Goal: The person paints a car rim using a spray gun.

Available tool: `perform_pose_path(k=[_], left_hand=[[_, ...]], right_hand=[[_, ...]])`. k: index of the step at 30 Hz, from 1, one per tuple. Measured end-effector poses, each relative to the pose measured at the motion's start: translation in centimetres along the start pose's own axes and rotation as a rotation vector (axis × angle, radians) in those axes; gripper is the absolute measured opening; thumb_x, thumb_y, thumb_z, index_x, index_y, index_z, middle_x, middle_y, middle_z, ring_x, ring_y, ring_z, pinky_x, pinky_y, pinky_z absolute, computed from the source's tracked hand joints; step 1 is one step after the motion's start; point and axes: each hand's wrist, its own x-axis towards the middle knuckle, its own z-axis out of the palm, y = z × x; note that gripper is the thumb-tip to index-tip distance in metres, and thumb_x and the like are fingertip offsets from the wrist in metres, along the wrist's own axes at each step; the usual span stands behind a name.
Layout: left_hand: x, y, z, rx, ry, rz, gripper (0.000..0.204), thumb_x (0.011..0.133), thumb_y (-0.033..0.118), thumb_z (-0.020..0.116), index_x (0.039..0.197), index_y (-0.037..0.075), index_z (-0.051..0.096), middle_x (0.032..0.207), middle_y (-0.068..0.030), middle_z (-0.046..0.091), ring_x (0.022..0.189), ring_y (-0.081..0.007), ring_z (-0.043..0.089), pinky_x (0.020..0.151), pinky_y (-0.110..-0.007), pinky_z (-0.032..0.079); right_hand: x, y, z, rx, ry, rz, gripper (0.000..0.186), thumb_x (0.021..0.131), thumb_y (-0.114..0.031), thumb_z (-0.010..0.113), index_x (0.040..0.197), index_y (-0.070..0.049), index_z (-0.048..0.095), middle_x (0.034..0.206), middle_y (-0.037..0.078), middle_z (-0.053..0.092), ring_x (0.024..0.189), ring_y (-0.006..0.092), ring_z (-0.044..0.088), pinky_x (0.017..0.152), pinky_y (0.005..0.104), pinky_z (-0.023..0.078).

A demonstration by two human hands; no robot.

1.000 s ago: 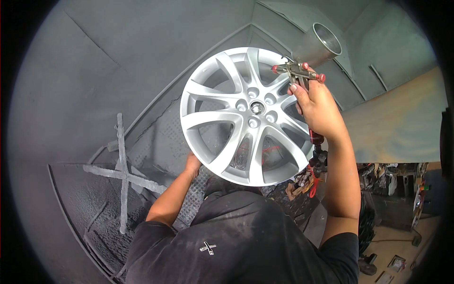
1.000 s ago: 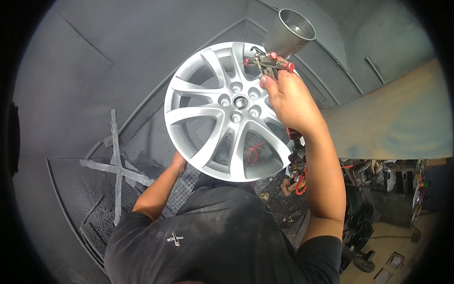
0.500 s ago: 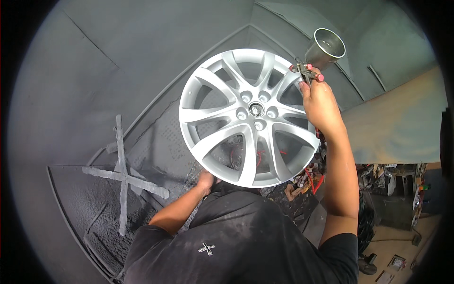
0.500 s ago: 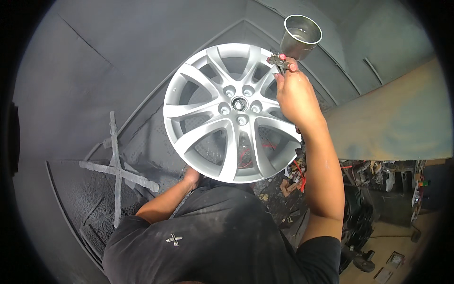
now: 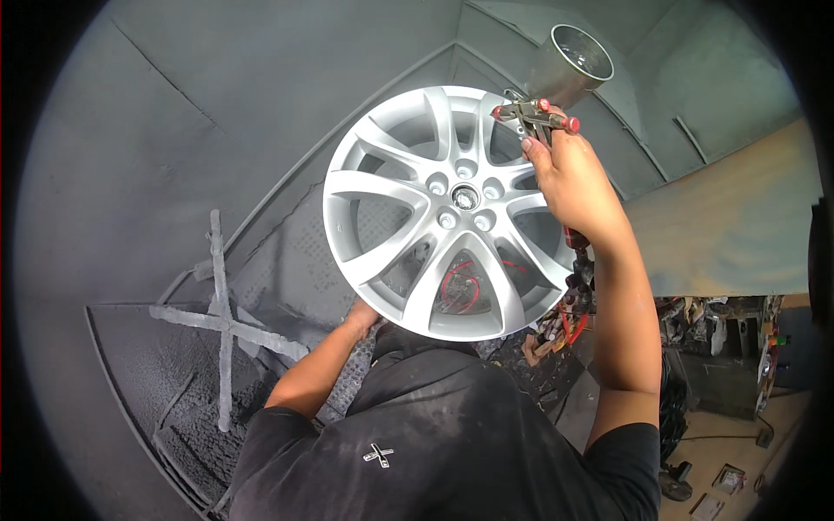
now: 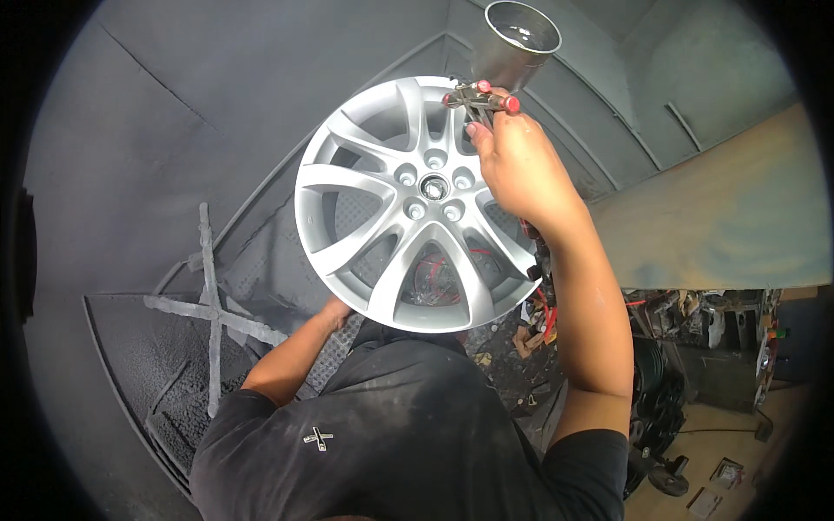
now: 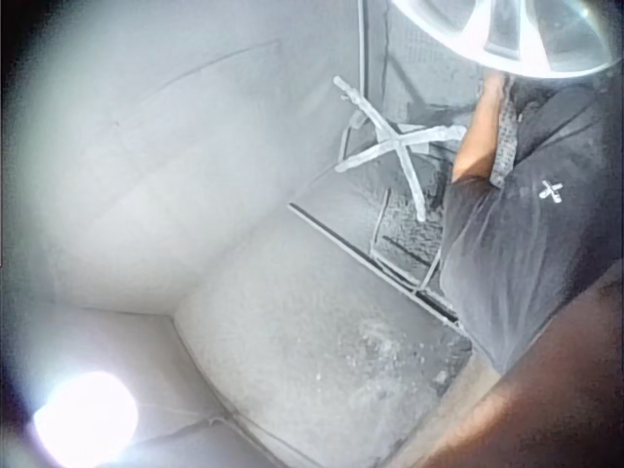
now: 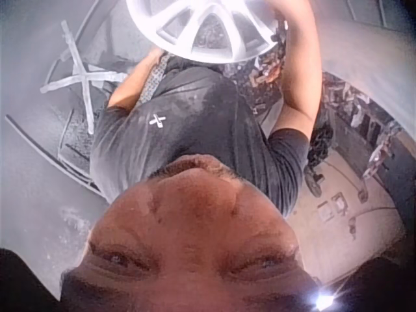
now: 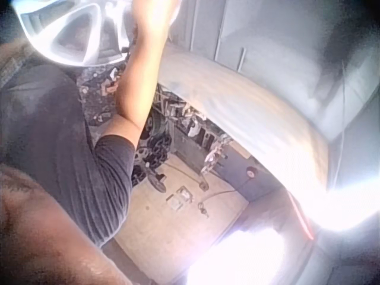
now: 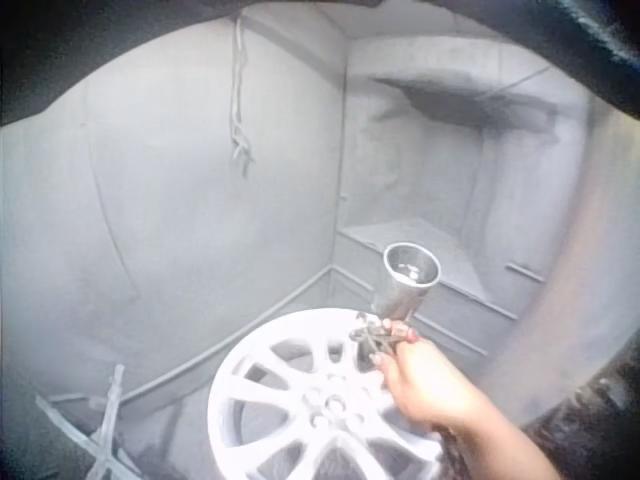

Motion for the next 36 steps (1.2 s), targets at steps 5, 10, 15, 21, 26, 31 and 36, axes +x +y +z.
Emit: perform_pose_path(k=[5,10,15,21,26,31,36], left_hand=[[0.3,3.3,-1.2,-0.37,0.216,0.156,0.038,0.094,0.02,0.06,0.122,-0.005,0.062,0.114,-0.0156,0.069,0.102,-0.0264,0.067,0.092,-0.038,0.052],[-0.5,1.3,0.0,-0.265,0.276,0.113,0.038,0.094,0.02,0.059,0.123,-0.006,0.061,0.116,-0.0174,0.068,0.108,-0.028,0.065,0.095,-0.041,0.05],[-1.2,-1.6,2.0,-0.406,0.101,-0.04,0.033,0.098,0.02,0.054,0.123,-0.001,0.06,0.118,-0.0141,0.066,0.109,-0.0266,0.063,0.092,-0.041,0.051],[-4.1,-0.5,4.7,-0.263,-0.005,-0.201,0.034,0.102,0.028,0.051,0.128,0.008,0.057,0.116,-0.0061,0.067,0.101,-0.0191,0.065,0.084,-0.035,0.054],[-4.6,-0.5,5.1,-0.015,-0.187,-0.213,0.036,0.099,0.028,0.059,0.128,0.009,0.057,0.116,-0.0048,0.067,0.1,-0.0176,0.065,0.081,-0.032,0.053],[-3.2,-1.3,4.4,-0.147,-0.091,-0.23,0.031,0.097,0.03,0.06,0.124,0.013,0.06,0.111,-0.0016,0.067,0.095,-0.0146,0.064,0.08,-0.031,0.053],[-2.9,-1.8,3.9,-0.186,-0.127,-0.183,0.027,0.099,0.031,0.058,0.119,0.015,0.063,0.105,0.0003,0.068,0.093,-0.0121,0.064,0.079,-0.03,0.053]], right_hand=[[-0.5,0.9,-0.4,-0.08,-0.015,0.091,0.026,0.099,-0.012,0.053,0.115,0.008,0.051,0.083,0.028,0.063,0.082,0.0462,0.062,0.073,0.0496,0.047],[-0.9,1.4,-0.3,-0.032,0.021,0.037,0.027,0.098,-0.01,0.053,0.119,0.006,0.049,0.087,0.029,0.064,0.086,0.0486,0.061,0.074,0.0509,0.047],[-1.2,1.1,-0.8,-0.091,0.021,0.075,0.028,0.098,-0.01,0.053,0.122,0.005,0.049,0.091,0.03,0.064,0.091,0.0505,0.06,0.077,0.0527,0.046],[-1.5,1.8,-0.7,-0.083,0.048,0.052,0.028,0.098,-0.009,0.052,0.121,0.006,0.049,0.093,0.031,0.064,0.093,0.0508,0.06,0.079,0.0527,0.046],[-1.5,1.3,-1.1,-0.071,0.025,0.084,0.027,0.098,-0.01,0.052,0.119,0.007,0.049,0.091,0.031,0.063,0.09,0.0502,0.06,0.078,0.0522,0.046],[-1.9,1.5,-1.4,-0.104,0.047,0.098,0.026,0.099,-0.011,0.052,0.117,0.008,0.05,0.089,0.03,0.063,0.087,0.049,0.06,0.076,0.052,0.046],[-2.7,2.3,-1.5,-0.181,0.07,0.125,0.027,0.098,-0.01,0.052,0.118,0.008,0.05,0.089,0.031,0.063,0.092,0.0499,0.06,0.079,0.0524,0.047]])
